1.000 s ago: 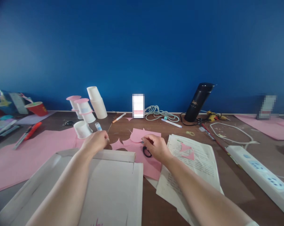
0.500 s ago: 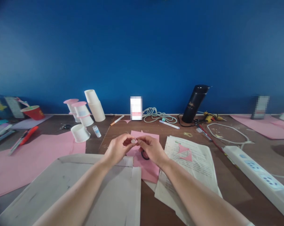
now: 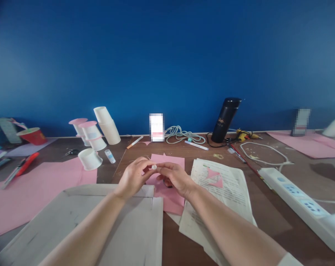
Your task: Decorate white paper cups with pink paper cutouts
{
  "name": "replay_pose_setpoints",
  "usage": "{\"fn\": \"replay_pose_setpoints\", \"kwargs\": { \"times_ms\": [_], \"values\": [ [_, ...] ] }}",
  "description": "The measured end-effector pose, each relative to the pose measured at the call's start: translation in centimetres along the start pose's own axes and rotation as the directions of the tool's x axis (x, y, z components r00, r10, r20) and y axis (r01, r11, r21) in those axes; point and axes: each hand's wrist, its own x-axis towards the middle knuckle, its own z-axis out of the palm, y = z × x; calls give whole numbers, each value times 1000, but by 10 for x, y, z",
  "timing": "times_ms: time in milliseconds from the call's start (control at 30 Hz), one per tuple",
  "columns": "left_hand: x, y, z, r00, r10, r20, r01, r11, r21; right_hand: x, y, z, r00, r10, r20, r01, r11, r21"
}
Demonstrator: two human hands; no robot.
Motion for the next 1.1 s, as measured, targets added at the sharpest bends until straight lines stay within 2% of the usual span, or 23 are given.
{"fn": "replay_pose_setpoints", "kwargs": {
  "times_ms": [133,333,900,1100],
  "values": [
    [0,1,1,999,26,19,-27,997,71,1,2,1,999,26,-19,-26,1000,11],
    [-1,2,4,998,65,23,-66,993,93,2,3,1,998,48,-28,-46,998,53],
    [-2,2,7,998,51,38,-53,996,68,4,5,-1,997,76,-9,-75,991,115],
    [-2,1,9,999,31,13,-32,998,58,4,7,-3,998,58,-1,-58,993,101]
  ]
}}
